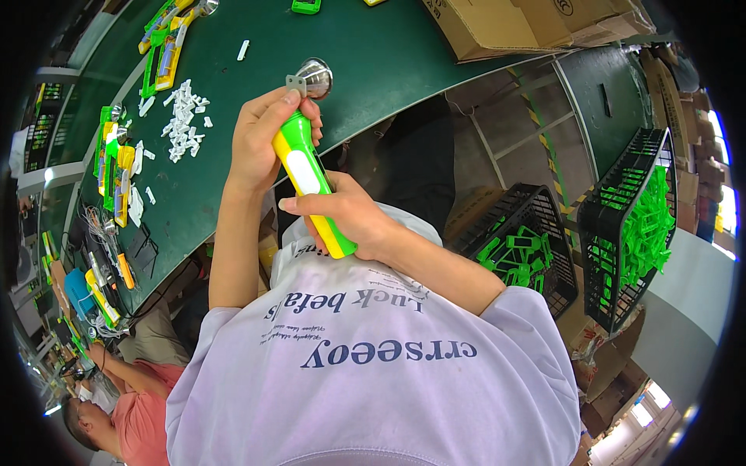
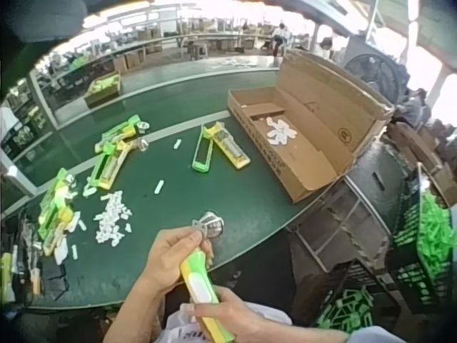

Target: The person assembles flashlights by fitting casing halves together and testing their switches, installs solar panels into plastic frames by hand, and gathers plastic switch components on the workbench.

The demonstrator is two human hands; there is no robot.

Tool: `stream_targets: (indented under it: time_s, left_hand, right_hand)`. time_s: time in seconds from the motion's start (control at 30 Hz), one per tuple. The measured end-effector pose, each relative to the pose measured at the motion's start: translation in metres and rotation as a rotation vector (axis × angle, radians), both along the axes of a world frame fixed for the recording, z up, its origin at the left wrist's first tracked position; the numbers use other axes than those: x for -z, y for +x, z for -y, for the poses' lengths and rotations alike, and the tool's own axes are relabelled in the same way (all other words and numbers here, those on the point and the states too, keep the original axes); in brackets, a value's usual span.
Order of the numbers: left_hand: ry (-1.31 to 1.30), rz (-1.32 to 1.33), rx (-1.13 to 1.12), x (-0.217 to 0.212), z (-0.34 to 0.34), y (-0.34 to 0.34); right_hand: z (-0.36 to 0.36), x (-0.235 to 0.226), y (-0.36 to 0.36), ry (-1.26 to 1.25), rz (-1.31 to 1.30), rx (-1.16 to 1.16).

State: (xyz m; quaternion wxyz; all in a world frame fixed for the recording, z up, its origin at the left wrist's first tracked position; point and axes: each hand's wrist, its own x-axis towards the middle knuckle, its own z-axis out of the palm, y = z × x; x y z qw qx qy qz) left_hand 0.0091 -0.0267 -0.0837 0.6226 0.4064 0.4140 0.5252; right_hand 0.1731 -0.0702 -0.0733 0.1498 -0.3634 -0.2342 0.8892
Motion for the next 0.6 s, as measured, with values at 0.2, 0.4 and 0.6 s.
stream_targets:
  time_s: [0.2, 0.4, 0.6]
  left_hand:
    - [-0.004, -0.205, 0.01, -0.001, -0.005, 0.0]
    - [-0.05, -0.287, 0.101, -0.006, -0.003, 0.012]
    - [-0.033, -0.964, -0.196, -0.005, -0.023, -0.044]
  right_hand:
    - [0.001, 0.01, 0.007, 0.096, -0.197, 0.103]
    - [0.011, 0.009, 0.002, -0.118, -0.195, 0.139]
    - [0.009, 0.023, 0.01, -0.207, -0.221, 0.24]
